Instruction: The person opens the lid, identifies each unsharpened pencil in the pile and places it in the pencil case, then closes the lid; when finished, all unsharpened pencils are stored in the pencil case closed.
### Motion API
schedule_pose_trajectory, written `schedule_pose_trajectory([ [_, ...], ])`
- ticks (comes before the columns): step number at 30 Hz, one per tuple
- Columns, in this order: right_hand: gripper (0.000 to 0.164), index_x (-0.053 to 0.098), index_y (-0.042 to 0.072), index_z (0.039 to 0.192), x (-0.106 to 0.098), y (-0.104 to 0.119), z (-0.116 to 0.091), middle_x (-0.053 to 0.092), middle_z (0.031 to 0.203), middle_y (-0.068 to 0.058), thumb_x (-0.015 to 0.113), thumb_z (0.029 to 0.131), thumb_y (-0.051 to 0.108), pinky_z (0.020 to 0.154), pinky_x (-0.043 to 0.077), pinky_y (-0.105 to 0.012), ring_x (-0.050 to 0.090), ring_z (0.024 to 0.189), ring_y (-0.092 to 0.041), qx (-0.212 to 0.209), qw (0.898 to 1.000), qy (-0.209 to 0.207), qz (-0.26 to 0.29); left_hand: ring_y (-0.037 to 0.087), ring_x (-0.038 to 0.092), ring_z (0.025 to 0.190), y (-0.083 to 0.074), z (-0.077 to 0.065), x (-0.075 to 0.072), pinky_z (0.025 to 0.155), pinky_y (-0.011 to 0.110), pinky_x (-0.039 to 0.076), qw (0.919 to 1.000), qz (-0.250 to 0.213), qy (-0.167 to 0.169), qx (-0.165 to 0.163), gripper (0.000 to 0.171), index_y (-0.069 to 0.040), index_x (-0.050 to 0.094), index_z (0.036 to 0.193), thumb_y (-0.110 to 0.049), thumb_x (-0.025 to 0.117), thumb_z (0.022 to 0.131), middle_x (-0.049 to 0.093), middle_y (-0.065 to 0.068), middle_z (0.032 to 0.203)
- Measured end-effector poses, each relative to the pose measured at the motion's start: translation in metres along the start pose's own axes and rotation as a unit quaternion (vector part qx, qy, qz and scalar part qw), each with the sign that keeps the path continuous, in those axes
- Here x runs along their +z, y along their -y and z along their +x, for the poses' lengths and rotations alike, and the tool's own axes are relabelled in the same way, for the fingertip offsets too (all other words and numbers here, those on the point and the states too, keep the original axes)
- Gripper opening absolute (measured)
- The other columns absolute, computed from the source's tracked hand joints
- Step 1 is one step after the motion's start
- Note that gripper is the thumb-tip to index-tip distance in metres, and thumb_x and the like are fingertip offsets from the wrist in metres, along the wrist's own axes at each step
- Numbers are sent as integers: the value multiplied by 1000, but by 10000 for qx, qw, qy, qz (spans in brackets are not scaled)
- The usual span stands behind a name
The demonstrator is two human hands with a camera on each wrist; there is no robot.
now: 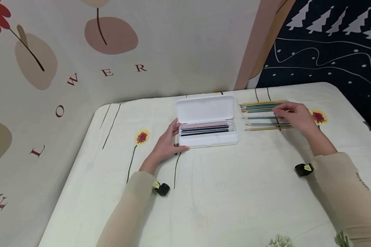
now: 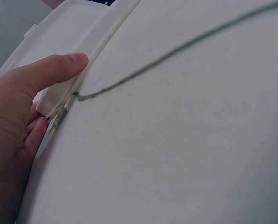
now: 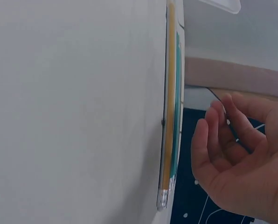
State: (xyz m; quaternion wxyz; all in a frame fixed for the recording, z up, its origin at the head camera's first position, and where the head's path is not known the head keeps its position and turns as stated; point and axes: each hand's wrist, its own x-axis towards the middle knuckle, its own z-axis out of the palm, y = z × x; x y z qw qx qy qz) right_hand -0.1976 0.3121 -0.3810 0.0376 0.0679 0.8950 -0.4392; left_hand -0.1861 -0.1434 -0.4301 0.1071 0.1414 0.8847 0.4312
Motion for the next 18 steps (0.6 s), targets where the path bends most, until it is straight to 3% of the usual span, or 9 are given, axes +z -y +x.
schedule_pose_trajectory([
  [6, 54, 64, 17, 128, -8, -53, 36, 56, 102, 19, 57, 94, 58, 62, 49, -5, 57, 82, 5, 534, 9957, -733, 164, 24, 41, 146, -1, -1, 0, 123, 43, 31, 10000, 22, -2, -6, 116, -20, 8, 161, -29, 87, 77, 37, 3, 158],
  [11, 53, 60, 13, 133, -22, -25, 16, 54, 102, 21, 52, 98, 52, 73, 47, -12, 53, 82, 8, 845, 9934, -768, 69, 24, 41, 146, -1, 0, -1, 123, 43, 31, 10000, 48, 7, -11, 116, -20, 8, 161, -29, 87, 77, 37, 2, 158],
  [14, 57, 53, 12, 142, -27, -15, 10, 58, 125, 4, 46, 100, 50, 81, 48, -16, 52, 89, 3, 1183, 9907, -675, -23, 25, 41, 146, -1, 0, 0, 123, 43, 32, 10000, 33, 4, 5, 116, -19, 8, 161, -28, 87, 77, 37, 3, 158],
  [16, 57, 48, 10, 147, -28, -16, 13, 49, 145, -11, 43, 103, 46, 87, 50, -20, 53, 99, -5, 1413, 9880, -624, -55, 25, 41, 146, -1, -1, 0, 123, 43, 32, 10000, 32, 2, 16, 116, -19, 8, 161, -27, 87, 77, 37, 3, 158],
  [18, 56, 44, 8, 150, -28, -18, 17, 37, 157, -18, 41, 105, 41, 83, 50, -16, 55, 109, -14, 1585, 9857, -573, -78, 25, 41, 146, -1, -1, 0, 123, 43, 32, 10000, 21, 3, 31, 117, -18, 8, 161, -27, 87, 77, 37, 3, 158],
])
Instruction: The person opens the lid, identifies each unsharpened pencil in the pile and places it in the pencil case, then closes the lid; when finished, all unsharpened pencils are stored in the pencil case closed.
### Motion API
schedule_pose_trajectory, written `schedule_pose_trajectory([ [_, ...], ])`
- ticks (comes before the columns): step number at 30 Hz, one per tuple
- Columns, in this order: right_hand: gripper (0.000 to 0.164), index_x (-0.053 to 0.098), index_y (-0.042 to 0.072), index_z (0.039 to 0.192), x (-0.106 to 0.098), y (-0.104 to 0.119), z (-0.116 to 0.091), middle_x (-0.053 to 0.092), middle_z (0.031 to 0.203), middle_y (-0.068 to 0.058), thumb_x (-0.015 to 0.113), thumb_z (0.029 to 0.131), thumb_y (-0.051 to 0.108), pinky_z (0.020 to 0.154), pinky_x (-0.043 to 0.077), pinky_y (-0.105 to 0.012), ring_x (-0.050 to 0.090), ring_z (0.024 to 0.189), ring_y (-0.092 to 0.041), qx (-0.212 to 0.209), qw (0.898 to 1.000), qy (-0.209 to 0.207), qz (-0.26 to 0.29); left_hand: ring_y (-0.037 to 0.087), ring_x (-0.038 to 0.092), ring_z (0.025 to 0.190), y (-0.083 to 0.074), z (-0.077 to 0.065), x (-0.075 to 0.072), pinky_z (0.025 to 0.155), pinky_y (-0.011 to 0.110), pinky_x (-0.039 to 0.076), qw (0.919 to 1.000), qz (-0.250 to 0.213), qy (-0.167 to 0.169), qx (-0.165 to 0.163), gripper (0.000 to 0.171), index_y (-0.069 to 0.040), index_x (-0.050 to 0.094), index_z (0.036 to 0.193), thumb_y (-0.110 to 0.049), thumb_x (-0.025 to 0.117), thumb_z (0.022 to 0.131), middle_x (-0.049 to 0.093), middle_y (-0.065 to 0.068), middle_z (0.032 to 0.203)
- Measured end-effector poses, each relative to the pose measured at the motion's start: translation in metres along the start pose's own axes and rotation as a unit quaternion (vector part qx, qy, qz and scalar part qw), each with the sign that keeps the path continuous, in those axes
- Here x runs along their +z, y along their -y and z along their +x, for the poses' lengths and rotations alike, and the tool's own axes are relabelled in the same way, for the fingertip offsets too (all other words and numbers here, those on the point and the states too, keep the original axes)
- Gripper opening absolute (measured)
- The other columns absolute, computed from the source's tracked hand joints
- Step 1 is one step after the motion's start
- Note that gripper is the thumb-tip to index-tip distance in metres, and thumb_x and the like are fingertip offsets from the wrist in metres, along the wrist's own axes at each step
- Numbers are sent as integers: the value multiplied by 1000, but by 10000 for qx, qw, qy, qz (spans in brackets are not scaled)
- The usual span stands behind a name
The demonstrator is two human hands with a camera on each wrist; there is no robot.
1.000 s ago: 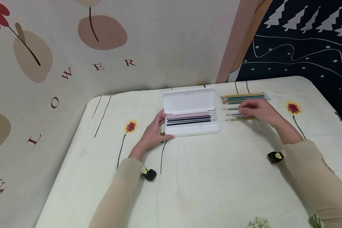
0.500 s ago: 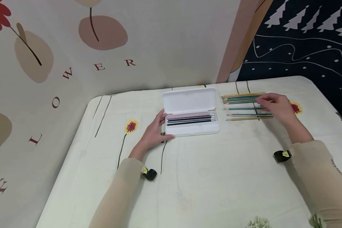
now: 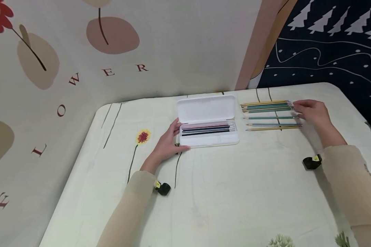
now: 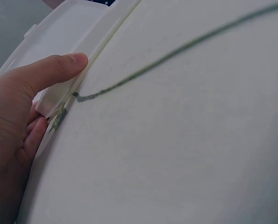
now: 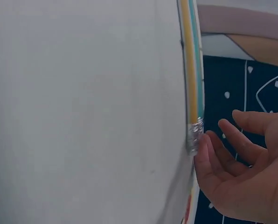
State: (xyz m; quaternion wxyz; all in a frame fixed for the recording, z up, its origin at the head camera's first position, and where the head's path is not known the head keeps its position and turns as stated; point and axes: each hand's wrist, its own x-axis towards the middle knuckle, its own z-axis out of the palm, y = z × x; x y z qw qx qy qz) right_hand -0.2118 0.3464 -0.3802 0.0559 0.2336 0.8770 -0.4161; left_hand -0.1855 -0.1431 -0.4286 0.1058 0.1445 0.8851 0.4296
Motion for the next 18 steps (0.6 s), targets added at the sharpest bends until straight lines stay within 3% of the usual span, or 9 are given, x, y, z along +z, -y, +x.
schedule_pose_trajectory([
  [5, 52, 41, 5, 151, 2, -6, 13, 30, 161, -21, 40, 106, 32, 62, 38, -6, 49, 121, -28, 5, 9998, 136, -151, 25, 41, 146, 0, -1, -1, 123, 43, 32, 10000, -28, 5, 22, 116, -18, 8, 161, -26, 87, 77, 37, 4, 158],
  [18, 46, 51, 0, 141, 4, -10, 25, 43, 143, -24, 49, 104, 27, 60, 39, -11, 45, 105, -26, -153, 9984, 275, -476, 25, 42, 145, 0, 1, -1, 123, 43, 32, 10000, -18, -34, 1, 117, -18, 8, 161, -26, 88, 76, 37, 3, 158],
])
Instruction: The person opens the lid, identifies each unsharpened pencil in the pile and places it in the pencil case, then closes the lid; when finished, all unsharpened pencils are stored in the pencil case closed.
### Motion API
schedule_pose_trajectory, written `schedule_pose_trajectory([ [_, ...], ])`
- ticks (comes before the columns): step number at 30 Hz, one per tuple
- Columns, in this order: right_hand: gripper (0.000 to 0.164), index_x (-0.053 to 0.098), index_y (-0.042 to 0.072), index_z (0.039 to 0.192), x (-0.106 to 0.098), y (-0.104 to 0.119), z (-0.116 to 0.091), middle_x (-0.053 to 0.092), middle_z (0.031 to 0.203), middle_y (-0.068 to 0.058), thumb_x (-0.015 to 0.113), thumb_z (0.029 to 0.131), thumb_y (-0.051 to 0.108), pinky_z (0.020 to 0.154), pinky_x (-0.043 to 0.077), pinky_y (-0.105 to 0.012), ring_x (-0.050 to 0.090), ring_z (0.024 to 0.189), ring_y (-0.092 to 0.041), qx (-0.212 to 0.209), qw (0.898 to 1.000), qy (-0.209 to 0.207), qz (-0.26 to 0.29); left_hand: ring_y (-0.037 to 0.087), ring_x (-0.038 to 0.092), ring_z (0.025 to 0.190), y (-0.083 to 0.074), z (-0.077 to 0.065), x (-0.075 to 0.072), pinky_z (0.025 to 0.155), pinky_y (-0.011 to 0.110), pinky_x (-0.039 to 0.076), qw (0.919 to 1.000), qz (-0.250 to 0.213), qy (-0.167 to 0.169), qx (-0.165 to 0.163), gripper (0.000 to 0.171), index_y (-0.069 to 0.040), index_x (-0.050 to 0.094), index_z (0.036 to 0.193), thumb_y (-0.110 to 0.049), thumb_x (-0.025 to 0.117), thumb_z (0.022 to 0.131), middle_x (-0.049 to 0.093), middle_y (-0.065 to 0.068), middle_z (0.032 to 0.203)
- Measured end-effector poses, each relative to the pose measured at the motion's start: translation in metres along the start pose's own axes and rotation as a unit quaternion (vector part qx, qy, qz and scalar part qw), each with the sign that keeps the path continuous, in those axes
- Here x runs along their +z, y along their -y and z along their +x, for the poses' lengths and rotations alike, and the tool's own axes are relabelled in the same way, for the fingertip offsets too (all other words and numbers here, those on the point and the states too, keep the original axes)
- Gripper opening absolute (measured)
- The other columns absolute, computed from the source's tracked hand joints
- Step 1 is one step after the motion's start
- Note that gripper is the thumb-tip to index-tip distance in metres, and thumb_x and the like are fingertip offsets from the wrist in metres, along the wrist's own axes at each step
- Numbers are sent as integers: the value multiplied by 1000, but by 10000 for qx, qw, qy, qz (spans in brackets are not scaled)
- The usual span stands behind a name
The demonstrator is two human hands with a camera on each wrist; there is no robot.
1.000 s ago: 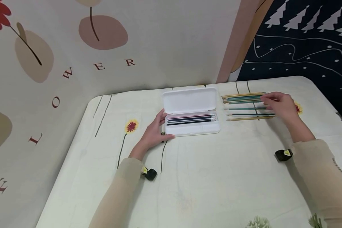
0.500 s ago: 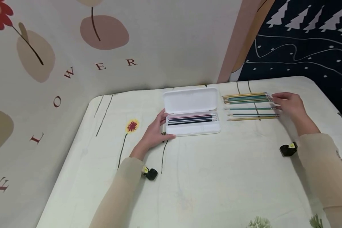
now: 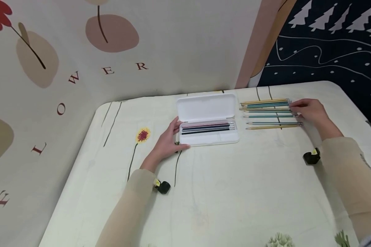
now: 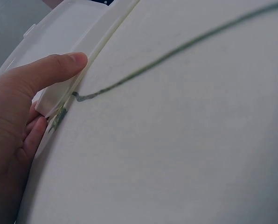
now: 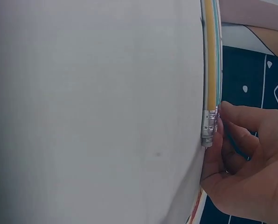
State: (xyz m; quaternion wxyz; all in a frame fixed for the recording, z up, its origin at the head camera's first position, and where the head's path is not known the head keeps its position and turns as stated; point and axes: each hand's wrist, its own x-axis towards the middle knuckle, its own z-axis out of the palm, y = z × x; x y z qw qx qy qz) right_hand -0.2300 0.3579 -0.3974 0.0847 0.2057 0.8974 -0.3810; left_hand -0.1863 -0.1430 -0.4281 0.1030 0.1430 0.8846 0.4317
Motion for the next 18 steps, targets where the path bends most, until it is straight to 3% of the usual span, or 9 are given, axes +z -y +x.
schedule_pose_trajectory([
  [8, 42, 55, -2, 137, 1, 0, 1, 45, 143, -28, 52, 103, 23, 81, 41, -34, 44, 112, -34, -97, 9994, 50, -315, 25, 42, 145, 1, 0, 1, 123, 43, 32, 10000, 7, 7, -16, 116, -19, 8, 161, -27, 88, 76, 37, 3, 158],
  [18, 38, 57, -6, 131, 1, -3, 0, 50, 133, -28, 56, 101, 17, 74, 40, -29, 46, 103, -32, -370, 9979, 21, -533, 25, 42, 145, 1, 0, 0, 123, 43, 31, 10000, 14, 8, -10, 116, -19, 8, 161, -27, 87, 77, 37, 3, 158],
])
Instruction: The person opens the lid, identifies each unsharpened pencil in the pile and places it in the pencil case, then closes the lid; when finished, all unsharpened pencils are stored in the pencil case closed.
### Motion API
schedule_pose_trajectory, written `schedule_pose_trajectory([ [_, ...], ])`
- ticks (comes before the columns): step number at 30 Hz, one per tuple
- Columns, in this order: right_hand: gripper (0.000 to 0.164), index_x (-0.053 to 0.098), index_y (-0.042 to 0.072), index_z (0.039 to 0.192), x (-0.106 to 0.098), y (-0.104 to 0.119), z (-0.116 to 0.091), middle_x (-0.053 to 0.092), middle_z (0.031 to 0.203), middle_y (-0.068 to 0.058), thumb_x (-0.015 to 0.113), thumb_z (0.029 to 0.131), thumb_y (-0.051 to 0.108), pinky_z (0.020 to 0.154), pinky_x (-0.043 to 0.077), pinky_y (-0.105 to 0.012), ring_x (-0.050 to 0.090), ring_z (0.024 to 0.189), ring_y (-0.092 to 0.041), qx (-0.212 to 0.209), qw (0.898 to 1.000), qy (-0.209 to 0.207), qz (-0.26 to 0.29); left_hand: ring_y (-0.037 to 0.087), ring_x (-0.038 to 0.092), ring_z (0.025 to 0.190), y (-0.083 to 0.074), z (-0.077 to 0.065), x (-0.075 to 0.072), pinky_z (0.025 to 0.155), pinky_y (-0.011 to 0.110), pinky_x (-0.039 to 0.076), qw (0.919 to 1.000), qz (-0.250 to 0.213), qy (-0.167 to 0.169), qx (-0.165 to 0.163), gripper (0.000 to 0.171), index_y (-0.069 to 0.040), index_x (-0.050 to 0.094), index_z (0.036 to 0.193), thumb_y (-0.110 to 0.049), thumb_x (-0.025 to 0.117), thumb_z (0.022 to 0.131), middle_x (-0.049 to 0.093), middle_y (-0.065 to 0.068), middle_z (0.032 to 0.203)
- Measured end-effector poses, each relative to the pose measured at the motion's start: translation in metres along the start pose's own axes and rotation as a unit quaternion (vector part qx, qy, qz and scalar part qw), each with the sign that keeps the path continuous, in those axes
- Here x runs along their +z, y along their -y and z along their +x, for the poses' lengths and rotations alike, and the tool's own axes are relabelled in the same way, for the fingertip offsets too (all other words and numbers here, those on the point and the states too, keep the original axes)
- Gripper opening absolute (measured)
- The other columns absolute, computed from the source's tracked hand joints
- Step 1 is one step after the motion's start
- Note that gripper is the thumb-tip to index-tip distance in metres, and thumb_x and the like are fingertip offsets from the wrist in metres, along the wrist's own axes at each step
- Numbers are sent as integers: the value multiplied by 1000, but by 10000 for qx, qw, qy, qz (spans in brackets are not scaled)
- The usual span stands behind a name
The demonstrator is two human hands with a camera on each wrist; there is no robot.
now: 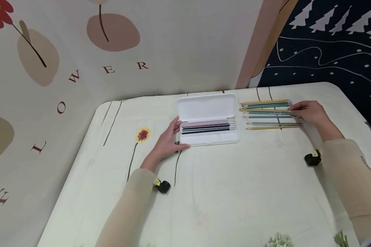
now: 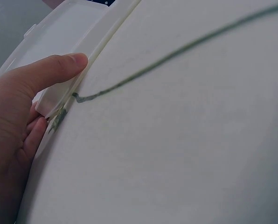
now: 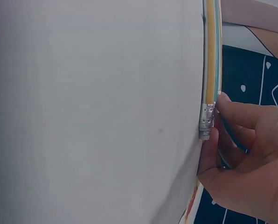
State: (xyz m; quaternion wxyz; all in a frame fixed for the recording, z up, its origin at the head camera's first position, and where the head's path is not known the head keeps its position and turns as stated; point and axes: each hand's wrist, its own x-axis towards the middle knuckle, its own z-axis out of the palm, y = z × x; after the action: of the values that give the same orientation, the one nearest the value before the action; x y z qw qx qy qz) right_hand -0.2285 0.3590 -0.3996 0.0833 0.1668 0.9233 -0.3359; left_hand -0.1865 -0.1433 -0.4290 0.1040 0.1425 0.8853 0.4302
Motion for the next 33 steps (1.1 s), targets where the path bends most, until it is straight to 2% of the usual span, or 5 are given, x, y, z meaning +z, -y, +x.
schedule_pose_trajectory([
  [10, 44, 54, 0, 137, -2, -5, -2, 46, 139, -24, 56, 101, 25, 79, 39, -30, 42, 108, -30, 16, 9994, 180, 299, 26, 42, 145, 3, 0, 1, 123, 44, 31, 10000, -28, -7, 40, 117, -17, 8, 161, -27, 88, 76, 37, 4, 158],
  [17, 37, 62, 20, 129, -13, -6, -17, 54, 108, 14, 62, 98, 39, 66, 45, -11, 52, 90, -6, 202, 9963, 102, 835, 24, 42, 145, 0, 1, 3, 123, 42, 31, 10000, 27, 20, -33, 116, -19, 8, 161, -28, 88, 76, 37, 3, 159],
  [21, 23, 64, 28, 120, -19, -3, -25, 53, 94, 26, 62, 98, 35, 73, 52, -7, 56, 78, 15, 155, 9893, 172, 1442, 24, 42, 145, -1, 1, 2, 123, 42, 31, 10000, 47, 8, -34, 116, -19, 8, 161, -28, 88, 76, 37, 2, 159],
  [26, 11, 68, 39, 94, -24, 0, -28, 60, 81, 30, 65, 96, 29, 75, 55, -8, 63, 76, 15, 255, 9673, 128, 2520, 24, 42, 145, -1, 1, 1, 123, 42, 31, 10000, 62, 1, -29, 116, -19, 8, 161, -28, 88, 76, 37, 3, 159],
  [33, 10, 76, 29, 91, -27, 5, -37, 71, 79, 19, 74, 88, 19, 70, 57, -11, 70, 74, 5, 343, 9138, 87, 4046, 24, 42, 145, -2, -1, 0, 123, 43, 31, 9999, 93, 10, -69, 117, -19, 7, 161, -28, 88, 76, 36, 3, 159],
])
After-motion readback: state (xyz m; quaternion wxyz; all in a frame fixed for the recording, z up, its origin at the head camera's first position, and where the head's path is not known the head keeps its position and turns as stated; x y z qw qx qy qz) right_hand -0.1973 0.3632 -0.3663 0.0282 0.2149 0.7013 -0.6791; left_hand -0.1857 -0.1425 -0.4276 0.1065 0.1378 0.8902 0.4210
